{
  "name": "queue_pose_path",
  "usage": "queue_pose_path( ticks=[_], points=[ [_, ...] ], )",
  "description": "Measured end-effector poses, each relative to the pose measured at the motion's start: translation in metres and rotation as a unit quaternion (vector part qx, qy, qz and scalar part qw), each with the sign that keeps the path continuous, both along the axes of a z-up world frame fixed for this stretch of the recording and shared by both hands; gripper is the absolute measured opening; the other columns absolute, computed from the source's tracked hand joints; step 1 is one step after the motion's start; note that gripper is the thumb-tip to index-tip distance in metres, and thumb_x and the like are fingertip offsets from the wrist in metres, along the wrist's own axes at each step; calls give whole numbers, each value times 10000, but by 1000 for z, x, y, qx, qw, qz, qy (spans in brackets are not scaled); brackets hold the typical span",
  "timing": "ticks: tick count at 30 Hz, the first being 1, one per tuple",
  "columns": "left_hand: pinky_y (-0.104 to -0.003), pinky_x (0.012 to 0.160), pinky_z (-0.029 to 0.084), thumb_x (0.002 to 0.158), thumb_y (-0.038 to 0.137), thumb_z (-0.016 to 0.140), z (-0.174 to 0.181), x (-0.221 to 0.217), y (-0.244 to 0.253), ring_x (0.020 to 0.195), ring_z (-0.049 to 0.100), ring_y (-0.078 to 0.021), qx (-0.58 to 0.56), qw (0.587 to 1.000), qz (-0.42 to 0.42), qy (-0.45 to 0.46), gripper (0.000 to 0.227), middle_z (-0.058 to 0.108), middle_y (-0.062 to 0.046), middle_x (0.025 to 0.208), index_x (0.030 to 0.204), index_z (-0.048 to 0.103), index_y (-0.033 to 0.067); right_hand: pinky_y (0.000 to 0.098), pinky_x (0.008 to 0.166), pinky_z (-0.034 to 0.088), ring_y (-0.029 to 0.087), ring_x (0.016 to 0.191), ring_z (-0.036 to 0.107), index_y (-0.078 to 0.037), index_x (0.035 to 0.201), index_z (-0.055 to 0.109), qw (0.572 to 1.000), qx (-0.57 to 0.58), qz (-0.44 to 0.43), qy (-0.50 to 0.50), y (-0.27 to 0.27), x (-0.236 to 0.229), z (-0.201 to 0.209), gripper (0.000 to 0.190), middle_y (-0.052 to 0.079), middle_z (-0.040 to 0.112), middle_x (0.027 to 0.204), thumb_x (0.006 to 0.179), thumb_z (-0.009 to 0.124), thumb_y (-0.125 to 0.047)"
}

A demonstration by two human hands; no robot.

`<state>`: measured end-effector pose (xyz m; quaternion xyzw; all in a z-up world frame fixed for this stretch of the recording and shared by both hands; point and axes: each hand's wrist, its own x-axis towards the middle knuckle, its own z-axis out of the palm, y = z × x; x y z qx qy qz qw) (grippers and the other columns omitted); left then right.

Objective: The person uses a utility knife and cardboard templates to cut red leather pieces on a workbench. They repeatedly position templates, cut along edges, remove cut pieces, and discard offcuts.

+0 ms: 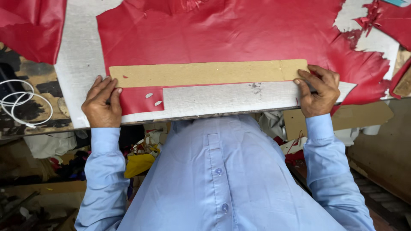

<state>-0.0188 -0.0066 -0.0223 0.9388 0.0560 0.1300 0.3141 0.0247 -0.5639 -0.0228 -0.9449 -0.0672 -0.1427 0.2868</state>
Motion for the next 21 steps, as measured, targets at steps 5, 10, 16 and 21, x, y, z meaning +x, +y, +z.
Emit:
queue_pose_path(
  ticks=[5, 10, 16, 21],
  points=[
    [-451, 1140, 516, 962, 9, 777, -7, 5, -5, 1330, 625, -381, -25, 999, 30, -17, 236, 731, -191, 1258, 1195, 779, 39, 368, 1077, 510, 254, 1190, 574, -78, 1217, 821, 1000, 6, -3, -16, -11, -7, -11, 274, 86, 740, 1289, 951, 882, -66],
    [-438, 1130, 512, 931, -17, 750, -6, 5, 4, 1311, 640, -353, -21, 999, 16, -27, 251, 743, -157, 1248, 1169, 787, 56, 374, 1101, 490, 293, 1244, 541, -37, 1234, 792, 999, 13, 37, -22, -5, 3, -12, 433, 123, 717, 1314, 856, 972, -149],
    [-422, 1103, 524, 941, -34, 722, -11, 1, 4, 1278, 651, -340, -40, 998, 18, -48, 247, 745, -152, 1219, 1159, 789, 61, 370, 1123, 445, 262, 1240, 545, -30, 1218, 754, 999, 16, 34, -4, -12, -10, -12, 430, 107, 710, 1334, 817, 886, -111],
    [-405, 1094, 538, 945, -78, 679, -10, 4, 8, 1280, 656, -330, -28, 999, 15, -44, 264, 752, -146, 1211, 1137, 792, 63, 377, 1142, 431, 265, 1235, 547, -27, 1192, 763, 996, 71, 44, -10, -3, 3, -6, 328, 126, 724, 1313, 911, 891, -139]
  ],
)
